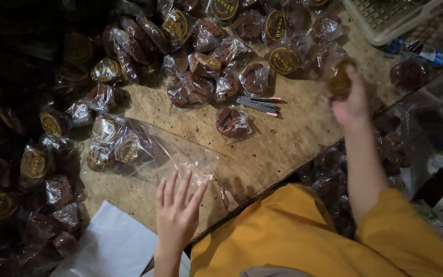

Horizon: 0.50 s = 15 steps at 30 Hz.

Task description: Packaging individually wrapped cakes into larger plastic bags from a large pile on a work surface.

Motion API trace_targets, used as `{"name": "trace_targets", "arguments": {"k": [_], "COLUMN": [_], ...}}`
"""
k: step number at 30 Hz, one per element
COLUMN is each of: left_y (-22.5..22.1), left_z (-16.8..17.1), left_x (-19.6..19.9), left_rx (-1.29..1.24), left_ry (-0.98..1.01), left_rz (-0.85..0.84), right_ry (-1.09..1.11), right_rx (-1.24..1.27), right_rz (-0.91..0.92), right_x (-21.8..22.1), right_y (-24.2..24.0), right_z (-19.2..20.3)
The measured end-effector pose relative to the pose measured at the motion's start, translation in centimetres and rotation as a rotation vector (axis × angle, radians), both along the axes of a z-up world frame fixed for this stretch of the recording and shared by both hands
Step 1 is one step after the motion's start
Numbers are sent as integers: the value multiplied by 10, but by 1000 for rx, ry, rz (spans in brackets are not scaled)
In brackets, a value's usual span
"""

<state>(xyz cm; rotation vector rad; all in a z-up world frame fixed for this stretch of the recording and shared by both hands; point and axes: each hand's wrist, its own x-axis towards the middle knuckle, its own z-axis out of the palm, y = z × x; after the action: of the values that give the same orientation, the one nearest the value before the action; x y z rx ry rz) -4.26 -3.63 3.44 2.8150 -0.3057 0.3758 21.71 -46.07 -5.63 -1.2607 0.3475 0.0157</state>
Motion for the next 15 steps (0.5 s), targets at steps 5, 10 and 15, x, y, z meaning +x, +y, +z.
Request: {"name": "trace_targets", "arguments": {"k": [5,10,15], "left_y": [2,-21,-21], "left_z": [-17,39,53], "left_x": [-2,23,25], "left_rx": [60,14,121], "left_ry": [-56,-134,-174], "left_rz": [-127,-139,18], "right_ry": [-64,-137,-880], "right_rx": [222,-1223,-1546], "right_rz": [464,846,652], "right_x": [-20,-71,-87], "right_y": [44,218,225], "right_z": [24,76,-3]}}
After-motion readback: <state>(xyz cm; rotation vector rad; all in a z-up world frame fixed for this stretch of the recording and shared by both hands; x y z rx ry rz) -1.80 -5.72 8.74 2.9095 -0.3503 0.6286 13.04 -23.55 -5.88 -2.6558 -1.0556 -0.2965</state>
